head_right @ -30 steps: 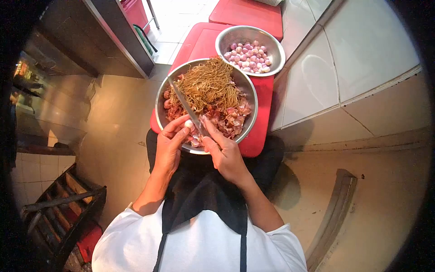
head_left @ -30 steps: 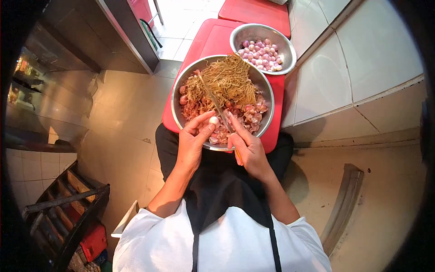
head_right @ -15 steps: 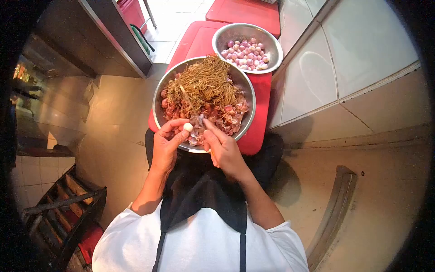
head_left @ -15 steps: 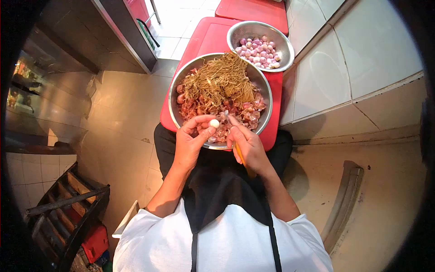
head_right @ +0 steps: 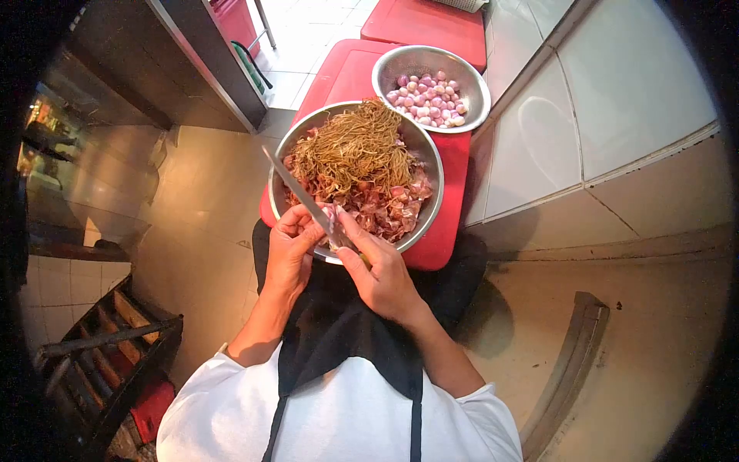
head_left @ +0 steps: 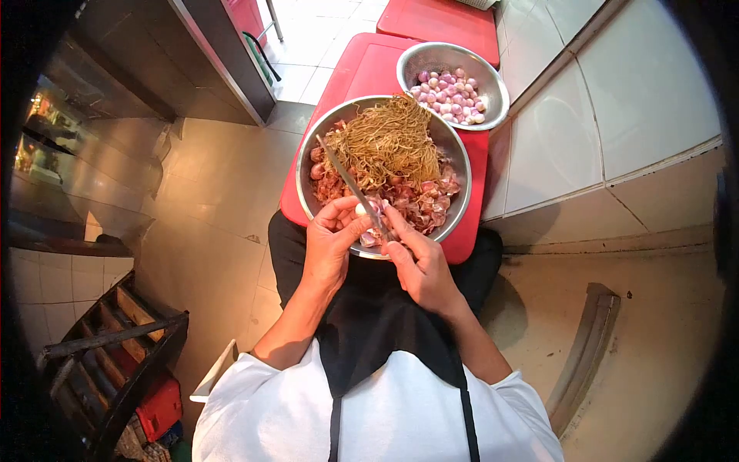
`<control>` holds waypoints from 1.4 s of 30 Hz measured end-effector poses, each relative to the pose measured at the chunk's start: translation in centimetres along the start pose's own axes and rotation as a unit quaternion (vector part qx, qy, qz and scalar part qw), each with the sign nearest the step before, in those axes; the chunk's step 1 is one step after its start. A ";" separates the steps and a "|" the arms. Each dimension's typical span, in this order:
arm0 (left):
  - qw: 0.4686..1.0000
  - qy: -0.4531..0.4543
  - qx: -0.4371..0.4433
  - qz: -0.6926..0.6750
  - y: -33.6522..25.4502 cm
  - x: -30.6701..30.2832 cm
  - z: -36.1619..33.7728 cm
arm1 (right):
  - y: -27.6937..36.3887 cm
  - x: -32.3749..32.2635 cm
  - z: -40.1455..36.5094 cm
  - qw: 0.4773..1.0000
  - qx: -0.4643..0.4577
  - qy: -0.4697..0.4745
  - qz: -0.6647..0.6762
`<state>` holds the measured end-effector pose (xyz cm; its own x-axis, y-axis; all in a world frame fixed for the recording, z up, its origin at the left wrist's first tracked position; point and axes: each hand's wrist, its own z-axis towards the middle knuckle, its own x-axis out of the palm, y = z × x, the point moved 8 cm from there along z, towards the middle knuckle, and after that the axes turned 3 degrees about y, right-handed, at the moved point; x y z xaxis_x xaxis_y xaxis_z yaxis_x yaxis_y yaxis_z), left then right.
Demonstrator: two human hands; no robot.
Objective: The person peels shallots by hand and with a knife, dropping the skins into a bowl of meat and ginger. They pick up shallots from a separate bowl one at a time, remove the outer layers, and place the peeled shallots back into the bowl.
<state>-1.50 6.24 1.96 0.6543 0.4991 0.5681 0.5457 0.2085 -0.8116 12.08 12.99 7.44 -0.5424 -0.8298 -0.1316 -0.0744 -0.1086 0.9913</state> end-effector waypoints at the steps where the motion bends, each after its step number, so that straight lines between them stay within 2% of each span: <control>1: 1.000 -0.001 0.013 0.010 -0.3 0.2 -0.1 | 0.0 0.1 0.0 1.000 -0.017 -0.004 -0.013; 5: 0.997 -0.016 0.045 0.056 -1.4 0.6 -0.5 | 0.3 0.5 0.1 0.999 -0.027 0.003 -0.027; 8: 0.991 -0.030 0.067 0.108 -1.6 0.2 -0.7 | 1.1 0.5 0.1 0.994 -0.091 -0.014 -0.065; 11: 0.988 -0.030 0.073 0.130 -1.8 0.2 -0.8 | 0.8 0.6 0.1 0.992 -0.084 -0.026 -0.087; 14: 0.991 -0.020 0.074 0.113 -2.0 0.9 -1.1 | -2.0 -0.1 0.1 0.998 0.041 -0.043 0.012; 17: 0.996 0.000 0.062 0.065 -1.6 0.9 -1.0 | -3.1 -0.3 -0.2 0.980 0.144 -0.039 0.130; 21: 0.999 0.017 0.011 -0.045 -1.0 1.2 -0.5 | -3.4 -0.5 0.0 0.978 0.123 -0.057 0.157; 27: 0.995 0.035 -0.032 -0.092 -0.1 0.8 -0.1 | -3.1 -1.1 -0.2 0.977 0.124 -0.073 0.159; 29: 0.994 0.027 -0.032 -0.100 0.0 0.6 -0.1 | -2.7 -1.2 -0.3 0.978 0.111 -0.090 0.154; 32: 0.993 0.033 -0.031 -0.107 0.1 0.7 0.0 | -2.1 -0.9 -0.7 0.980 0.146 -0.040 0.130; 36: 0.994 0.035 -0.010 -0.099 0.1 0.9 -0.1 | -0.7 -0.5 -0.2 0.998 0.059 -0.011 0.016; 39: 0.997 0.036 -0.004 -0.073 0.2 0.7 -0.1 | -0.7 -0.2 -0.2 0.999 0.046 -0.007 0.008; 42: 0.994 0.036 -0.009 -0.106 0.4 0.7 -0.2 | -1.0 -0.2 -0.2 0.998 0.058 -0.018 0.022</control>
<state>-0.78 6.52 2.08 0.5597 0.3837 0.7345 0.6842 0.2860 -0.6709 12.44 13.16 6.46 -0.5762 -0.8124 -0.0895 -0.1450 -0.0061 0.9894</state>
